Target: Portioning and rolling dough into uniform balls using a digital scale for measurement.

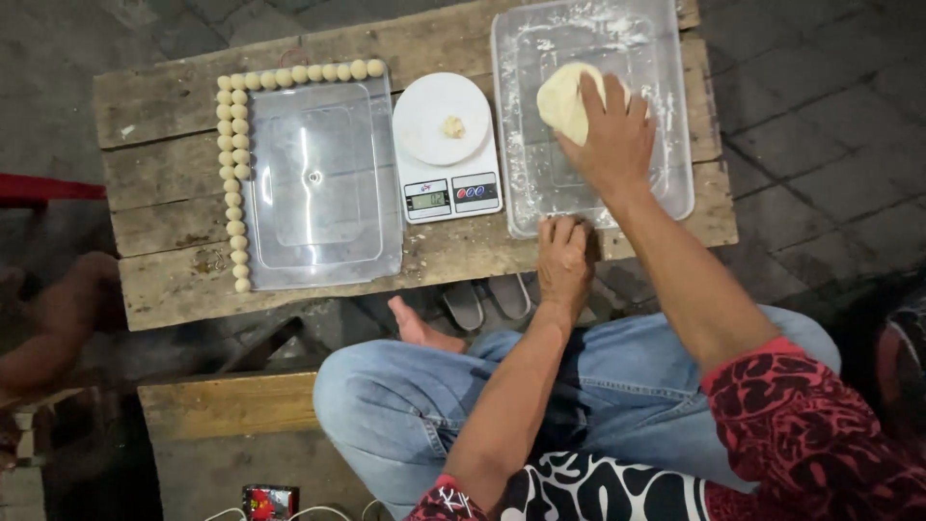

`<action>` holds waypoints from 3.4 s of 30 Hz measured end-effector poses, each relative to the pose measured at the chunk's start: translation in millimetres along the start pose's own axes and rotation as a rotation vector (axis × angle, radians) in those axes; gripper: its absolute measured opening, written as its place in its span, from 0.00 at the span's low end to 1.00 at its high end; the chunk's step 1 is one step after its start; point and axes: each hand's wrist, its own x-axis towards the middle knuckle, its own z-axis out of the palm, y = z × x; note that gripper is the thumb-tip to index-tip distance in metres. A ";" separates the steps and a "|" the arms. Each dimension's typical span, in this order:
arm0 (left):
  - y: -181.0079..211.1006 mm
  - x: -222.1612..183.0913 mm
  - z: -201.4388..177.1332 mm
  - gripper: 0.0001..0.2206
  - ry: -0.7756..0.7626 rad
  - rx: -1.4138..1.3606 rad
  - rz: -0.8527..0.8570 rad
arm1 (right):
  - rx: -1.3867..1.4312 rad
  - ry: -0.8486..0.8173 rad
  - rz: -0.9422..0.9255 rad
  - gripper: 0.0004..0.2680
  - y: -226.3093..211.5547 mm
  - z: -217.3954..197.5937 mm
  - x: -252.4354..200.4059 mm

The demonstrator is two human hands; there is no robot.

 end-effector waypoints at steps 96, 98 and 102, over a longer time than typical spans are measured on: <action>-14.9 18.4 -13.7 0.04 -0.082 -0.063 0.132 | 0.187 -0.017 -0.056 0.36 47.6 -30.1 -63.4; -21.9 14.6 -5.7 0.09 -0.084 -0.101 0.140 | -0.144 0.178 -0.114 0.38 34.8 -20.7 -67.0; -18.4 18.7 -10.5 0.04 -0.007 -0.149 0.174 | -0.242 0.168 -0.092 0.31 43.6 -0.2 -31.5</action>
